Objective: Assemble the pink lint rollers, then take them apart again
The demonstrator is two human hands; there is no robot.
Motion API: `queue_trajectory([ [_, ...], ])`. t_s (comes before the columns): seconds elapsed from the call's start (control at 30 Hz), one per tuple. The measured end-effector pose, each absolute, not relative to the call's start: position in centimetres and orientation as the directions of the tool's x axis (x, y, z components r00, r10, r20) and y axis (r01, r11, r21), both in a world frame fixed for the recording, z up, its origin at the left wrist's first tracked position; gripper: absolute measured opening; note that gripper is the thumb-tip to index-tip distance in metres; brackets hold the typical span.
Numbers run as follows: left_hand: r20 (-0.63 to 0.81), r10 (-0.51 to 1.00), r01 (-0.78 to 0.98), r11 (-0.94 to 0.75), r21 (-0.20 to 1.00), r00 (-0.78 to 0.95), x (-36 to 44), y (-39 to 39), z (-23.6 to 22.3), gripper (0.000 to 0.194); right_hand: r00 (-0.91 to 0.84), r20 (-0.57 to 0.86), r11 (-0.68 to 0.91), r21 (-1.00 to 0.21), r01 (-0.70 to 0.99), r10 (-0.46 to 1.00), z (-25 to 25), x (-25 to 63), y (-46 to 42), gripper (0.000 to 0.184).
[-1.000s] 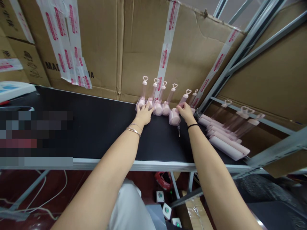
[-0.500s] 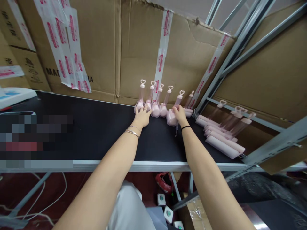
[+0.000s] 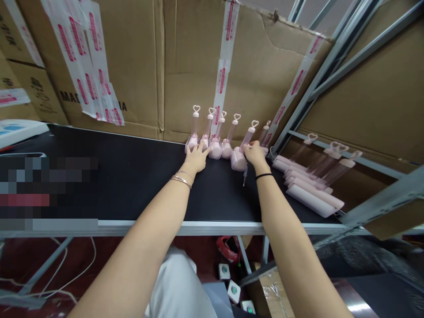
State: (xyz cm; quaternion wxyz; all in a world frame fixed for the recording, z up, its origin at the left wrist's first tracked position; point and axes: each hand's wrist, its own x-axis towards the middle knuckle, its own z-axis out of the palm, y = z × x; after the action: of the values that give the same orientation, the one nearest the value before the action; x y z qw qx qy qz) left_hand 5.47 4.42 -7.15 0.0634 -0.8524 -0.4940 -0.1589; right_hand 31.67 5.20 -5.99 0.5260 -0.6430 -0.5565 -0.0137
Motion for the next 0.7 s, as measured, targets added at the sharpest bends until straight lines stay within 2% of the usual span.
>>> queue_trajectory([
  [0.13, 0.346, 0.818, 0.864, -0.502, 0.037, 0.461, 5.5, 4.2, -7.1, 0.06, 0.443, 0.623, 0.19, -0.692, 0.696, 0.645, -5.7, 29.9, 5.1, 0.025],
  [0.27, 0.345, 0.823, 0.867, -0.496, 0.047, 0.452, 5.7, 4.2, -7.2, 0.06, 0.447, 0.61, 0.18, -0.699, 0.692, 0.654, -5.5, 29.8, 5.4, 0.019],
  [0.7, 0.33, 0.817, 0.854, -0.517, 0.055, 0.473, 5.6, 4.0, -7.1, 0.06, 0.438, 0.611, 0.13, -0.666, 0.734, 0.66, -5.6, 30.0, 5.7, 0.017],
])
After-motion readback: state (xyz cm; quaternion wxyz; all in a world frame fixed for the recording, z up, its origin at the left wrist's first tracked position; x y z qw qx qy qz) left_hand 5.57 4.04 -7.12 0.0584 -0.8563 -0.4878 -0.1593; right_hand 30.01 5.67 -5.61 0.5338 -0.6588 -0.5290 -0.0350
